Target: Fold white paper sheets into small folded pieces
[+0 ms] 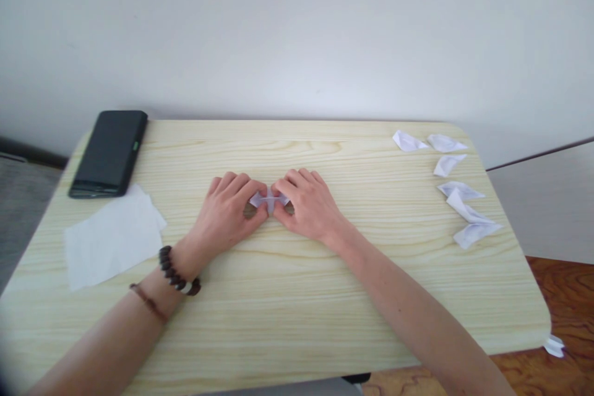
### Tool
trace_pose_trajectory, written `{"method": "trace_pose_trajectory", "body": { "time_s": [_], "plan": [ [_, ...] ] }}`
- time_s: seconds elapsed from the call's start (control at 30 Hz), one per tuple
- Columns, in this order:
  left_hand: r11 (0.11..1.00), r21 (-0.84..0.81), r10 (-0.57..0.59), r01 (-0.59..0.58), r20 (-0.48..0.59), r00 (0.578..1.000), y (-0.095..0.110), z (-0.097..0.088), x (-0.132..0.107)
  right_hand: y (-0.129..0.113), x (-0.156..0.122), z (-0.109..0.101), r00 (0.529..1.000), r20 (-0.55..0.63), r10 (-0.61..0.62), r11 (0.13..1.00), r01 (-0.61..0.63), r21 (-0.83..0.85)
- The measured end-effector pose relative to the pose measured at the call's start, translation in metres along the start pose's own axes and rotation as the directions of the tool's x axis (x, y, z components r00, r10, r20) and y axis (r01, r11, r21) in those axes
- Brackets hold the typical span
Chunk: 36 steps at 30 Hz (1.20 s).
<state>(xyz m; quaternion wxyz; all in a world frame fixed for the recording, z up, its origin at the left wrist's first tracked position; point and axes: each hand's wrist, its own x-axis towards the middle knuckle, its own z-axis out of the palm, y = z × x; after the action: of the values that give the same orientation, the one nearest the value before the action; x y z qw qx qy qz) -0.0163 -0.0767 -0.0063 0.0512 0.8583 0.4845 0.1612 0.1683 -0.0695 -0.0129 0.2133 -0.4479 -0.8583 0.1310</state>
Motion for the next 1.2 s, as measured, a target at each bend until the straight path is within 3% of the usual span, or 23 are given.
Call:
{"method": "trace_pose_trajectory", "body": {
  "time_s": [0.33,0.6,0.77,0.87,0.93,1.07,1.2],
  "plan": [
    [1.000,-0.018,-0.010,0.010,-0.016,1.000,0.000,-0.004,0.000,0.001,-0.002,-0.002,0.999,-0.039,-0.030,0.999,0.031,0.025],
    [0.998,0.057,-0.018,0.020,-0.027,0.999,0.003,0.000,-0.001,-0.003,-0.001,0.004,0.999,-0.042,0.022,0.997,-0.025,-0.074],
    [0.992,-0.117,0.043,-0.041,0.016,0.999,-0.010,-0.006,0.000,-0.002,-0.001,0.003,0.998,-0.057,-0.007,0.997,0.003,-0.075],
    [0.949,-0.301,0.107,-0.091,0.039,0.993,-0.021,-0.010,-0.001,-0.001,-0.001,0.002,0.997,-0.083,-0.008,1.000,0.005,-0.029],
    [0.915,-0.388,0.115,-0.107,-0.003,0.993,-0.027,-0.010,-0.002,0.002,-0.001,0.000,0.994,-0.110,-0.004,1.000,0.006,0.018],
    [0.874,-0.483,0.017,-0.051,-0.074,0.997,-0.030,-0.007,-0.005,0.013,-0.002,-0.007,0.996,-0.078,-0.047,0.974,0.063,0.219],
    [0.871,-0.492,-0.056,-0.011,-0.122,0.991,-0.029,-0.007,-0.005,0.026,-0.004,-0.014,0.999,-0.029,-0.025,0.918,0.034,0.396]
  ]
}}
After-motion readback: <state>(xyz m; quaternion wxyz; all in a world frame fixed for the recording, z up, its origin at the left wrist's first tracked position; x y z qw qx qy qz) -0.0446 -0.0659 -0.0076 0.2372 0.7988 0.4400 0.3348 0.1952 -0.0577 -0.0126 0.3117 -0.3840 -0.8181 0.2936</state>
